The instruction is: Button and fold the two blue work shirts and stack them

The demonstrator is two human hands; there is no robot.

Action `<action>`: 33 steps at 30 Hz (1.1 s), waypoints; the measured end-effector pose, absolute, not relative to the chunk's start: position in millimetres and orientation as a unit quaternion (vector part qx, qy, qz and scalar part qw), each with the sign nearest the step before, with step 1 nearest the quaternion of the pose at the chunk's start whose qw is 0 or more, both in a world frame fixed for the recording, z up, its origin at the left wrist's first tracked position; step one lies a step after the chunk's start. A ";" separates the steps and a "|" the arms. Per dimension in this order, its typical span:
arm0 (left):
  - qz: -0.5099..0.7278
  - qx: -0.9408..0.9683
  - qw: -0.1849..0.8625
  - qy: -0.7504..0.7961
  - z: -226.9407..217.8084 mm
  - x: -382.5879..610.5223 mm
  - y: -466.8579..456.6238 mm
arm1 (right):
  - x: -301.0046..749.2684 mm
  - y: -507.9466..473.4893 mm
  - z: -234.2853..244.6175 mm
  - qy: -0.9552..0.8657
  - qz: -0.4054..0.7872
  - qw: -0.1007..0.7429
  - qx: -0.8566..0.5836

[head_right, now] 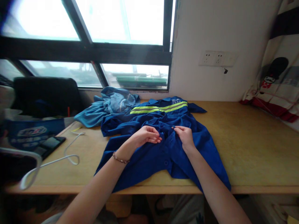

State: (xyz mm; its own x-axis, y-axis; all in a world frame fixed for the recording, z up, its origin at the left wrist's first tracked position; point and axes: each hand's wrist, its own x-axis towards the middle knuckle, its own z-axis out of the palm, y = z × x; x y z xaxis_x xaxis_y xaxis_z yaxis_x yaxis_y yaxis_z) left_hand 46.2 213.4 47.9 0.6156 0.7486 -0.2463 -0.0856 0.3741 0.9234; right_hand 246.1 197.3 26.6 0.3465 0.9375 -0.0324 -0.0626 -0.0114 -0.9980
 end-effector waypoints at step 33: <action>0.308 0.486 0.667 0.474 30.3 64.2 209.9 | 218.7 179.9 14.8 -0.661 0.329 0.424 -0.524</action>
State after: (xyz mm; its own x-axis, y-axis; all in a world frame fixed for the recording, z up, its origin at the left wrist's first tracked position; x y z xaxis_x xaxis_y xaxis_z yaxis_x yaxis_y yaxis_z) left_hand 64.2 209.9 30.3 0.3620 0.8708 -0.3328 0.0498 0.3384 0.9397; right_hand 218.7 179.9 14.8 -0.0916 0.9720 0.2164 0.4136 0.2348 -0.8796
